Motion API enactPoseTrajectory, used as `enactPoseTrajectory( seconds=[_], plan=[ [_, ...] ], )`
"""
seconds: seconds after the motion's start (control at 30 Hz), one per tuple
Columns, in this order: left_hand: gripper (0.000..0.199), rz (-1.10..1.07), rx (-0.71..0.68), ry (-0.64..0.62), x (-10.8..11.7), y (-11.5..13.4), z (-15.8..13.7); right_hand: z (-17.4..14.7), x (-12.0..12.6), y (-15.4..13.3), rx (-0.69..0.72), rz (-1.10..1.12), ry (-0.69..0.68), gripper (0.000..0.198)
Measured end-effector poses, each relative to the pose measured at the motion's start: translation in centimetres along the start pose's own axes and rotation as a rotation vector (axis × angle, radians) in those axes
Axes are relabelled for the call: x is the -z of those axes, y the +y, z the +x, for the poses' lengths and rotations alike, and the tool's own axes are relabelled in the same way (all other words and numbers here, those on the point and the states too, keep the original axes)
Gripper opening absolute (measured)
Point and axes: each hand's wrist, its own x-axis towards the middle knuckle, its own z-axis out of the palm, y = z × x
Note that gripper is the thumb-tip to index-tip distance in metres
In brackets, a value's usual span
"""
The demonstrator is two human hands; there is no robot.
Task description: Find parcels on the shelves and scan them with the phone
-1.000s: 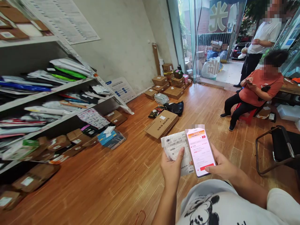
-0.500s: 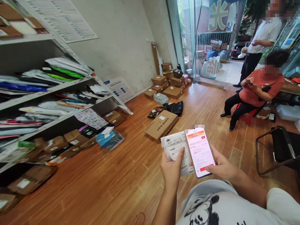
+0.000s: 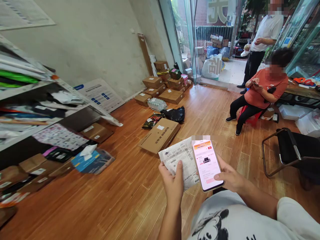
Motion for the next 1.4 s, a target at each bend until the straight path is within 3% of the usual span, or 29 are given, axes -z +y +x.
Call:
enactPoseTrajectory(
  seconds=[0.13, 0.27, 0.37, 0.67, 0.8, 1.0, 1.23, 1.4],
  plan=[
    [0.053, 0.039, -0.003, -0.082, -2.8, -1.2, 3.8, 3.2, 2.2, -1.5, 0.024, 0.116, 0.200, 0.060],
    [0.051, 0.060, -0.037, -0.123, -7.3, -1.6, 8.5, 8.5, 6.4, -3.7, 0.058, 0.203, 0.404, 0.049],
    [0.047, 0.084, -0.040, -0.162, -12.1, -1.5, 12.5, 13.3, 10.4, -6.6, 0.040, 0.225, 0.492, 0.048],
    [0.037, 0.114, -0.026, -0.239, -28.4, 0.7, 24.4, 25.8, 21.2, -19.3, -0.013, 0.234, 0.542, 0.031],
    [0.036, 0.117, -0.022, -0.304, -34.1, 0.8, 28.7, 30.1, 24.7, -23.3, 0.038, 0.269, 0.630, 0.029],
    [0.030, 0.123, -0.034, -0.357, -41.5, 0.1, 35.7, 36.4, 29.2, -27.0, 0.116, 0.312, 0.754, 0.027],
    [0.032, 0.141, -0.012, -0.538, -49.8, -1.2, 48.6, 46.6, 34.7, -31.3, 0.159, 0.392, 0.836, 0.038],
    [0.030, 0.185, -0.037, -0.671, -56.3, -0.3, 58.5, 54.7, 38.4, -35.6, 0.208, 0.428, 0.943, 0.035]
  ],
)
